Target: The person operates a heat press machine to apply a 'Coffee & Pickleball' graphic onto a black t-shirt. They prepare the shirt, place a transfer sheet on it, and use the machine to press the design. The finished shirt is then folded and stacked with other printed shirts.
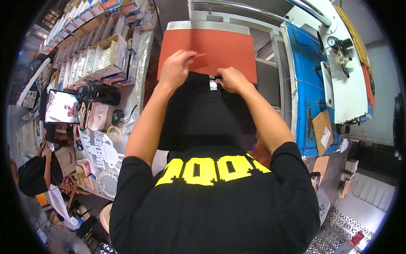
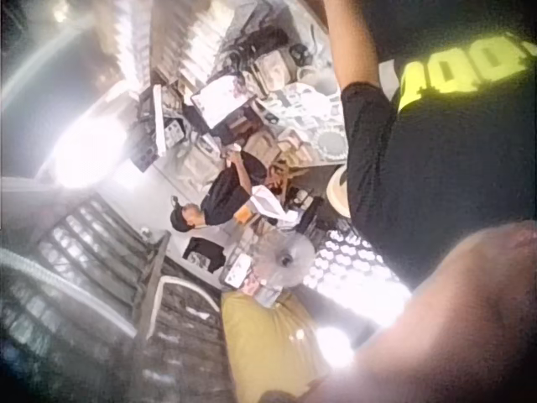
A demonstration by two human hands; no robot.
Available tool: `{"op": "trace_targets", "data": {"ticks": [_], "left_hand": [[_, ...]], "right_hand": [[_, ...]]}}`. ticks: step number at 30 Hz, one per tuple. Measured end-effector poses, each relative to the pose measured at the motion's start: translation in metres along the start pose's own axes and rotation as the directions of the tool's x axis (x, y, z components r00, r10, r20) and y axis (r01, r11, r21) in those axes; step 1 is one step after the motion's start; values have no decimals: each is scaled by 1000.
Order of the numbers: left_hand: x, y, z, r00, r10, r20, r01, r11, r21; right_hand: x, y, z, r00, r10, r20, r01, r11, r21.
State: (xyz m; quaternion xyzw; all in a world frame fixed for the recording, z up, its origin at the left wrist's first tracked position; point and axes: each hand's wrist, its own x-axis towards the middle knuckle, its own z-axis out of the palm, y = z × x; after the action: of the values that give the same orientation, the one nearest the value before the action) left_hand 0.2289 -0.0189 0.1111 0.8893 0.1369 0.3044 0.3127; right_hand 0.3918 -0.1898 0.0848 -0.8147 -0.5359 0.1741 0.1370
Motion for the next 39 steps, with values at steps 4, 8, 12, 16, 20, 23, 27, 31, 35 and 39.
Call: {"op": "trace_targets", "data": {"ticks": [4,8,12,16,20,23,27,31,35,39], "left_hand": [[42,-20,46,980,8,198,4,998,-60],[43,-30,70,780,-93,619,170,983,-67],[16,-37,59,909,41,414,18,990,-139],[0,-37,46,914,8,405,-32,998,53],[-3,-30,47,895,-194,402,235,970,-56],[-7,-25,48,895,-244,373,301,948,-102],[-13,-23,49,925,-200,324,215,976,-12],[-15,-25,51,904,-274,329,282,959,23],[-17,-26,53,917,-259,305,256,965,51],[-23,-24,52,990,-45,131,17,979,205]], "right_hand": [[-4,0,-14,982,-126,-143,140,986,94],[-9,3,-8,967,-112,-228,138,985,103],[-13,7,14,948,-103,-301,112,994,11],[-12,13,28,923,-93,-374,119,992,48],[-6,15,29,942,-13,-335,62,989,137],[-6,14,32,922,-11,-388,88,979,182],[-11,12,37,896,4,-444,82,981,174],[-14,10,38,894,39,-446,35,987,156],[-13,6,35,893,88,-441,-28,990,142],[-19,0,34,817,169,-552,-195,981,10]]}}
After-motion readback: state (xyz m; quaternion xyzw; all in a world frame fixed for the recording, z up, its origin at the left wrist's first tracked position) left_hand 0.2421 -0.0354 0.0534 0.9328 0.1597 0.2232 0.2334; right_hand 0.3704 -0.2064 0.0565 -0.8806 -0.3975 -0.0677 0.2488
